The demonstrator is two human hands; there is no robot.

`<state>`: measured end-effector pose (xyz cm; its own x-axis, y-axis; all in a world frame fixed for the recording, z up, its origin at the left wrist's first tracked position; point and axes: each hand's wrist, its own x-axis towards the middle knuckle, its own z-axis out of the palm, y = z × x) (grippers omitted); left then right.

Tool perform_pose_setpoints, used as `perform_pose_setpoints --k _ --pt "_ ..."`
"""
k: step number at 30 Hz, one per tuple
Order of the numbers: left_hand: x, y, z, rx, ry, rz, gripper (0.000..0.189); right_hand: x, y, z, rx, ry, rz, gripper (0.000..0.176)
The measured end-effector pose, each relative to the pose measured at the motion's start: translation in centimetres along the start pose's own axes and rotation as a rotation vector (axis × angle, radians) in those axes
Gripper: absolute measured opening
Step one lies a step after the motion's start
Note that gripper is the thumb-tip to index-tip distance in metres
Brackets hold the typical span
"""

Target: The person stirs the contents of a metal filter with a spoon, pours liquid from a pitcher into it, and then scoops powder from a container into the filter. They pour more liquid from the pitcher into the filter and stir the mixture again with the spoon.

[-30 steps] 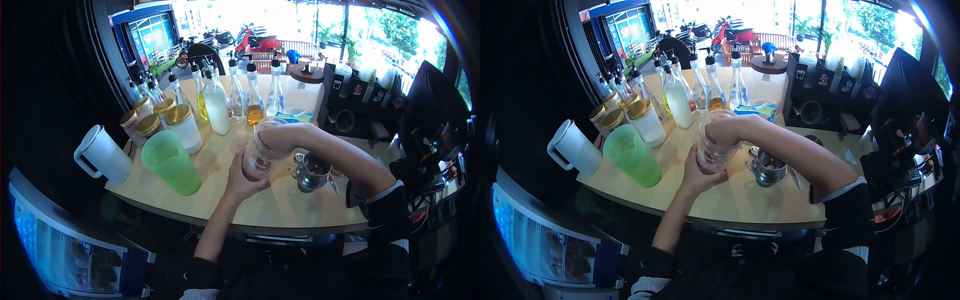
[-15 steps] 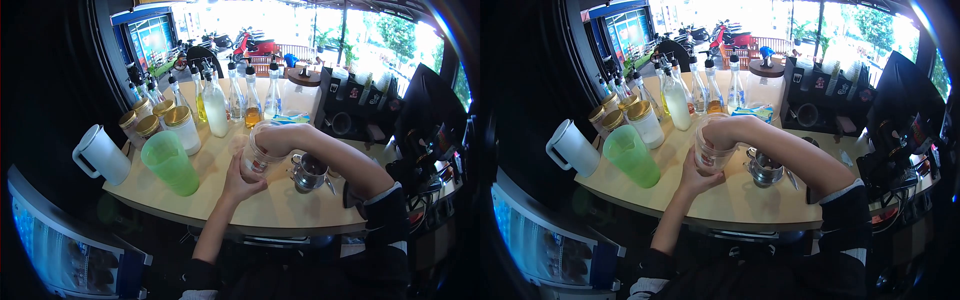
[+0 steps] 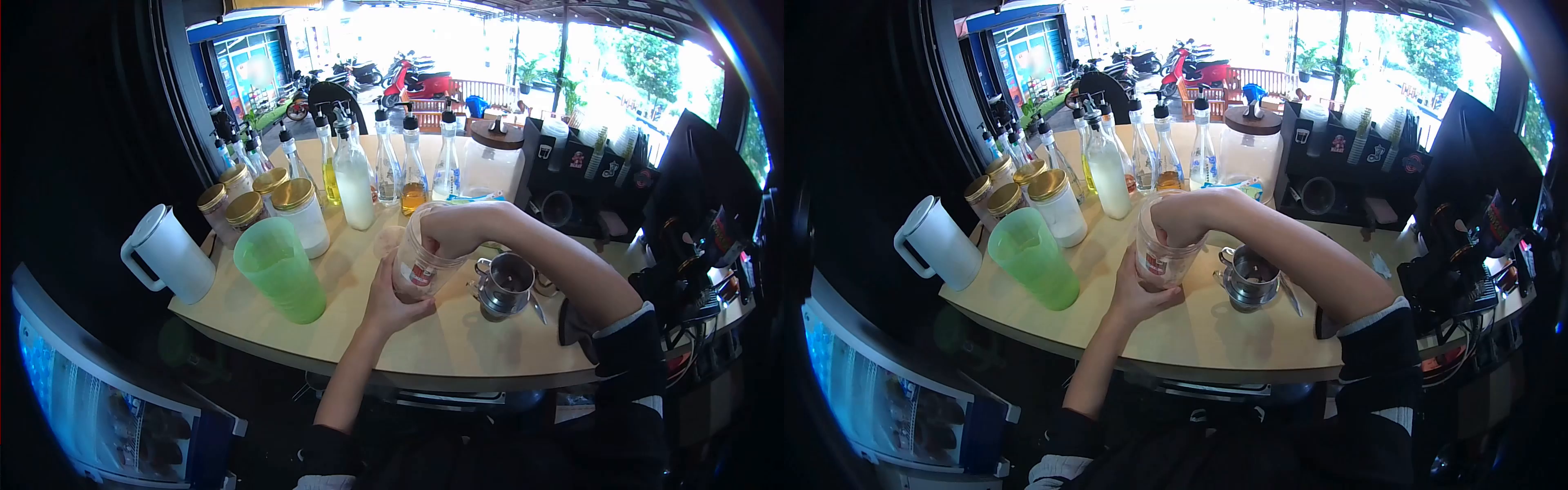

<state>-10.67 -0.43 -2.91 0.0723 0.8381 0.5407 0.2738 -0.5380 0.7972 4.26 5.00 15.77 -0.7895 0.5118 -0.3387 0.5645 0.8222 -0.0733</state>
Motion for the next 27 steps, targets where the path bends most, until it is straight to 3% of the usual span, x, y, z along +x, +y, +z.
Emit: perform_pose_setpoints --k 6,9,13,19,27 --pt "0.0 -0.6 0.1 0.001 0.001 0.004 0.102 -1.5 -0.1 -0.6 0.168 0.089 -0.042 0.013" --pt "0.0 -1.2 0.3 -0.058 0.01 -0.009 0.102 -1.6 -0.4 -1.1 0.117 0.029 0.03 0.021" --pt "0.0 -1.4 0.4 -0.049 0.013 0.01 0.102 -1.7 0.2 -0.7 0.161 0.099 -0.026 0.021" --pt "0.0 -1.2 0.3 -0.059 0.006 0.012 0.1 -2.4 0.0 -1.3 0.201 0.1 0.05 0.023" --pt "-0.2 -0.9 0.3 -0.023 0.007 -0.01 0.096 -4.9 -0.5 -2.8 0.153 0.211 -0.026 0.024"
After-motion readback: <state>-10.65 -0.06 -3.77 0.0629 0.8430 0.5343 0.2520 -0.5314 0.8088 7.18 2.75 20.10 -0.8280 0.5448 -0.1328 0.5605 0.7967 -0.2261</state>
